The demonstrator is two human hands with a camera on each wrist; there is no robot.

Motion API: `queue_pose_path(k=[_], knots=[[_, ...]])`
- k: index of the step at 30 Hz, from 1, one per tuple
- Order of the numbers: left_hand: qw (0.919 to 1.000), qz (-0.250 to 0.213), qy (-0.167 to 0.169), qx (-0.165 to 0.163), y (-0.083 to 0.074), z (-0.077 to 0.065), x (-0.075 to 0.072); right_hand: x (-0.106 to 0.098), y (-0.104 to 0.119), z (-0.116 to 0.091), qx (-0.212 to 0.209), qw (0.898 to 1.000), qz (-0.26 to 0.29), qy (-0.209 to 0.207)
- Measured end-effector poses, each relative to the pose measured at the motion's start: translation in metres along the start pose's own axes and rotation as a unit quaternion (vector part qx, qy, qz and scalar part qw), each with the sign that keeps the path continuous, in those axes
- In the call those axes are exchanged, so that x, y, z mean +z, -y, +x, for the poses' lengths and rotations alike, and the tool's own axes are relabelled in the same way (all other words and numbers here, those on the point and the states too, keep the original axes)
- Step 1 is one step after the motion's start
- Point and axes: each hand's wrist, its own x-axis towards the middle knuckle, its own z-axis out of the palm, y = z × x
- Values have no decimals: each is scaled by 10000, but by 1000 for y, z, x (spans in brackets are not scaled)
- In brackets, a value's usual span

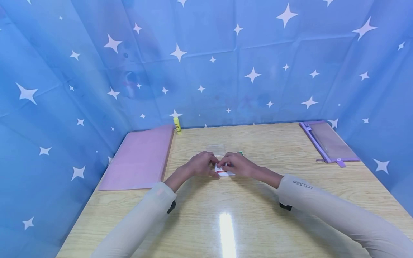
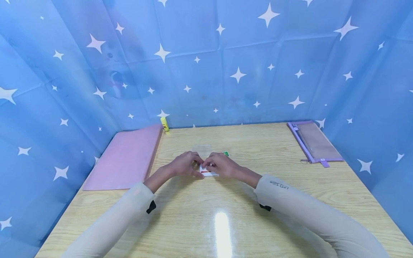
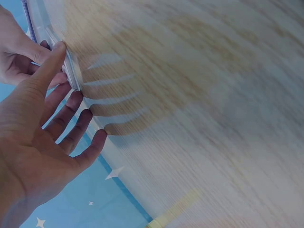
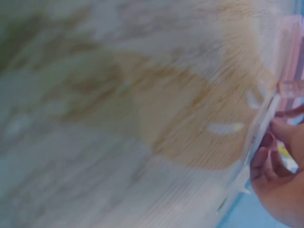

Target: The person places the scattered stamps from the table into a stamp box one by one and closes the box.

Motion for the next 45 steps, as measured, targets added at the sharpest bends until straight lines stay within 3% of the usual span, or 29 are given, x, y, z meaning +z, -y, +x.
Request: queue_pose_path(k=[22,30,45], knots=[[10000,31,14,-32,0,-1,-2,-9,-1,-2,188,9998,92,-58],[10000,16,22,-63,0,0,-2,-29,-4,-7,280,9991,-38,-313],[9999,-69,24,-112,-2,-1,-1,-65,-33,-16,145,9944,-515,-916]])
